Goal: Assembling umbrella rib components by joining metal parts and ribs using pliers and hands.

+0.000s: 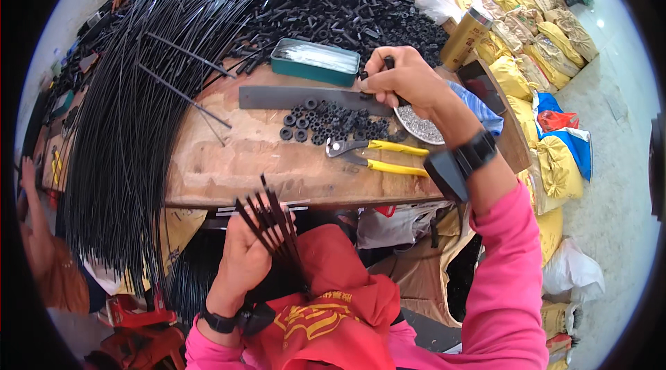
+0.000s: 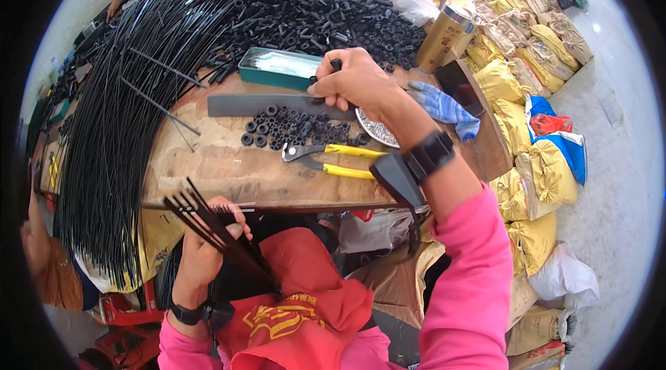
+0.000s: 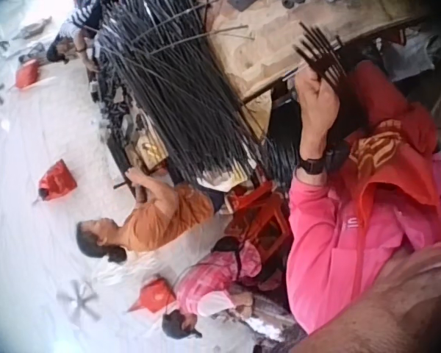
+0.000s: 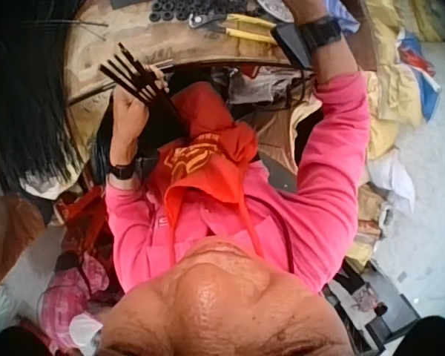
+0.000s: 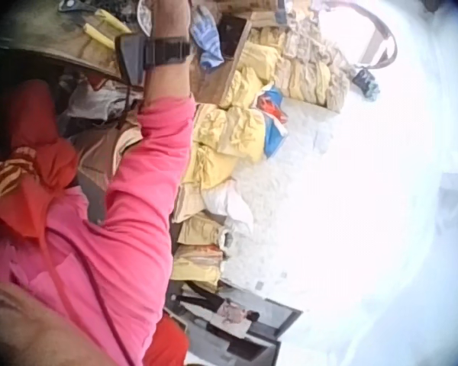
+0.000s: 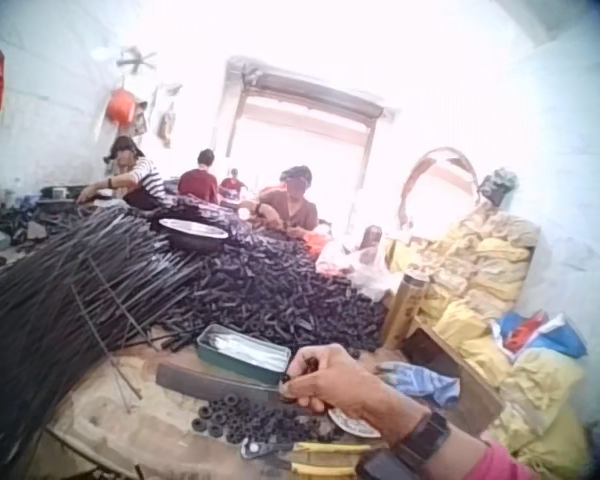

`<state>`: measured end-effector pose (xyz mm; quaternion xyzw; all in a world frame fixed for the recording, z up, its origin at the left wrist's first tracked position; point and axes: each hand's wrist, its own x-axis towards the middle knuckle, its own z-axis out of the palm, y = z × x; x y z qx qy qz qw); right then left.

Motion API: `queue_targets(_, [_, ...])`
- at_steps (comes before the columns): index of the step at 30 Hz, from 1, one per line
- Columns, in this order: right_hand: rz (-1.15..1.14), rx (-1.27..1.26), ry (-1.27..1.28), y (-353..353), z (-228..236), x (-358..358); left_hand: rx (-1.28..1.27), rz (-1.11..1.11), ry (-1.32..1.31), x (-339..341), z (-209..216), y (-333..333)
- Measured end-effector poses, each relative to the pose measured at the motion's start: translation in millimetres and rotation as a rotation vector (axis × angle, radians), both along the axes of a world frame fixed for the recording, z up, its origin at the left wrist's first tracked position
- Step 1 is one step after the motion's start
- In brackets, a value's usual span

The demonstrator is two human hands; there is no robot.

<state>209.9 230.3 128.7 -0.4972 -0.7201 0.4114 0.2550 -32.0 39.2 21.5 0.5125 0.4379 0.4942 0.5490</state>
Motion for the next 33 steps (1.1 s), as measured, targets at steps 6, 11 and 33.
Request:
queue_targets(6, [0.035, -0.333, 0.523, -77.7, -29.5, -22.4, -0.028, 0.024, -0.107, -0.8, -2.5, 8.6])
queue_targets(11, [0.098, -0.355, 0.597, -96.7, -50.9, -37.7, -0.011, 0.002, -0.108, -3.7, 0.8, 6.2])
queue_targets(33, [0.233, -0.322, 0.969, -112.6, -84.2, -56.8, -0.061, 0.042, -0.157, 5.7, 9.6, 5.1])
